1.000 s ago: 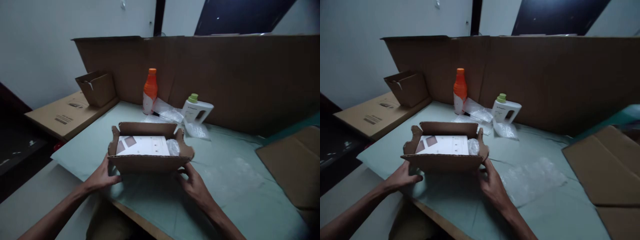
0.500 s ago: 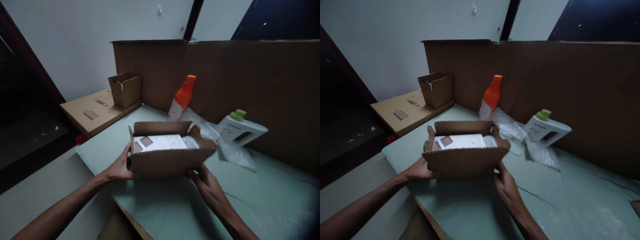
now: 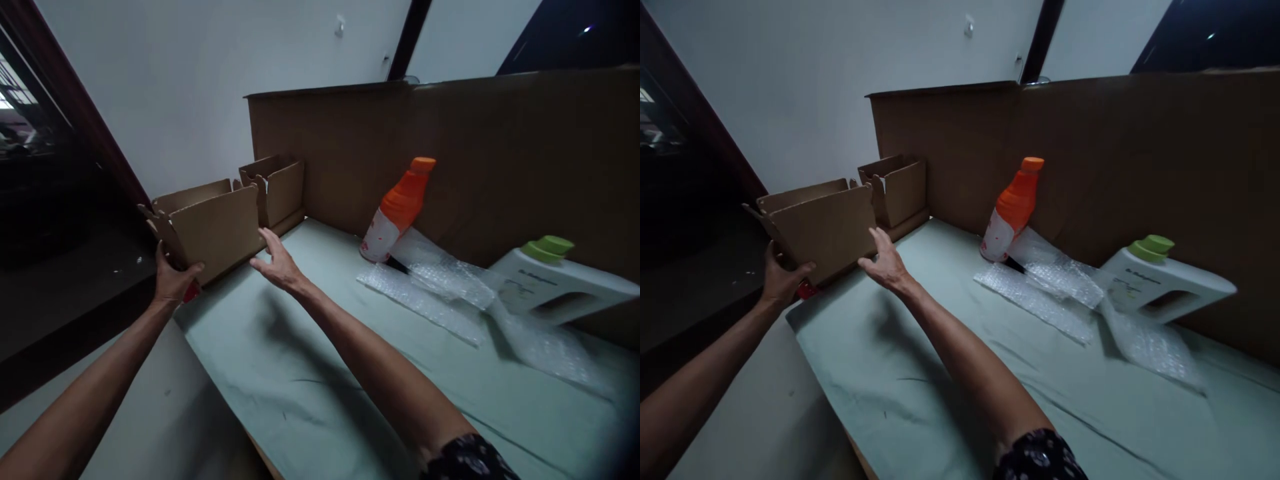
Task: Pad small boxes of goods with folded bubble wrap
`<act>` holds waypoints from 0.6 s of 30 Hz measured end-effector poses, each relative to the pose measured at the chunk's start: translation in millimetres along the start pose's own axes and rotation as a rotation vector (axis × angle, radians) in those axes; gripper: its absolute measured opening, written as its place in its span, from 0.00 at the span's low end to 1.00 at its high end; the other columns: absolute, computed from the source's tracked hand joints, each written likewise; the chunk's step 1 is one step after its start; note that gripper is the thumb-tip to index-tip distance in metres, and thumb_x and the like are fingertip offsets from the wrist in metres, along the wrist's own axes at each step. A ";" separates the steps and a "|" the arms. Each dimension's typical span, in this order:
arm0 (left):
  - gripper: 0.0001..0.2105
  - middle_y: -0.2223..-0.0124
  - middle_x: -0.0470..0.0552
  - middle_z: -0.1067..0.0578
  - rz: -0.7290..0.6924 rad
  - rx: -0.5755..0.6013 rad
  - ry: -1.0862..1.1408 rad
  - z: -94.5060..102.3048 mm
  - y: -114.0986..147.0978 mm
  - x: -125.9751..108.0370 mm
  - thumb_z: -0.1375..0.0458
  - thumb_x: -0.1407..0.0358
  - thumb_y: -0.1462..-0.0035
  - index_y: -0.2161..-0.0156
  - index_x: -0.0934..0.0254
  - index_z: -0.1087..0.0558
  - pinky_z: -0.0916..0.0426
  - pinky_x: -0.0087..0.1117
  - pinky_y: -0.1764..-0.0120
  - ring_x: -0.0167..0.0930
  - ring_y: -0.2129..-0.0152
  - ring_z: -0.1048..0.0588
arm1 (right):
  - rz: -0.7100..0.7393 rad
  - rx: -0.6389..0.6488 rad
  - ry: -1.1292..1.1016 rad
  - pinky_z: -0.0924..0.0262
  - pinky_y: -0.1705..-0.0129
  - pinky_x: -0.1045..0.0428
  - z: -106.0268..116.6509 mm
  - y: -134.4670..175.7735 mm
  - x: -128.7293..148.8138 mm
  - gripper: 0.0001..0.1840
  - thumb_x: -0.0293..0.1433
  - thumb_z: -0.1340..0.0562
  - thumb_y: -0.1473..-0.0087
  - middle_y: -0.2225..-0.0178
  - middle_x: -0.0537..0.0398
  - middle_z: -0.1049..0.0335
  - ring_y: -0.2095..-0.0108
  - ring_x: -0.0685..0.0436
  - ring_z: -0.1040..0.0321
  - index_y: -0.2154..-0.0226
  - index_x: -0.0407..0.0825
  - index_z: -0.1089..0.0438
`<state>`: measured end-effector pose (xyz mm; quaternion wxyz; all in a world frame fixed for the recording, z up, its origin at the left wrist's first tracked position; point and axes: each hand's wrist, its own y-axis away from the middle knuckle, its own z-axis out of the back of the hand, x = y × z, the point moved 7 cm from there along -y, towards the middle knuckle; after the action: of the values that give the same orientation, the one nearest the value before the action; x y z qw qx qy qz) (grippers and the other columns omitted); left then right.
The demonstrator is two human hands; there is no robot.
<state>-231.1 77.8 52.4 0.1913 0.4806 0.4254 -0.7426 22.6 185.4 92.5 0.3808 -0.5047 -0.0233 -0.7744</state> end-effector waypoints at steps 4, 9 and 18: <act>0.46 0.43 0.59 0.29 0.036 0.046 -0.044 -23.6 -26.4 12.2 0.27 0.66 0.63 0.38 0.63 0.42 0.29 0.46 0.42 0.42 0.45 0.26 | -0.058 0.061 0.018 0.39 0.36 0.38 4.3 53.8 -31.0 0.34 0.30 0.35 0.48 0.29 0.37 0.48 0.30 0.34 0.47 0.38 0.44 0.35; 0.39 0.45 0.57 0.28 0.031 0.164 -0.090 -46.6 -46.2 17.1 0.28 0.65 0.58 0.41 0.66 0.40 0.26 0.41 0.46 0.38 0.49 0.26 | -0.204 0.027 0.030 0.30 0.47 0.42 29.6 133.4 -74.1 0.26 0.32 0.37 0.46 0.33 0.41 0.39 0.37 0.35 0.36 0.44 0.51 0.28; 0.31 0.45 0.59 0.25 -0.040 0.265 -0.378 -68.9 -38.3 5.5 0.38 0.64 0.46 0.39 0.63 0.41 0.25 0.43 0.50 0.41 0.50 0.22 | -0.251 -0.010 0.086 0.27 0.53 0.44 67.9 221.0 -48.9 0.21 0.33 0.40 0.42 0.35 0.42 0.36 0.43 0.37 0.29 0.46 0.51 0.26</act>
<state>-222.2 156.3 52.6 0.1880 0.3451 0.2901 -0.8726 219.9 84.9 9.6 0.2791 -0.4661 -0.0658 -0.8370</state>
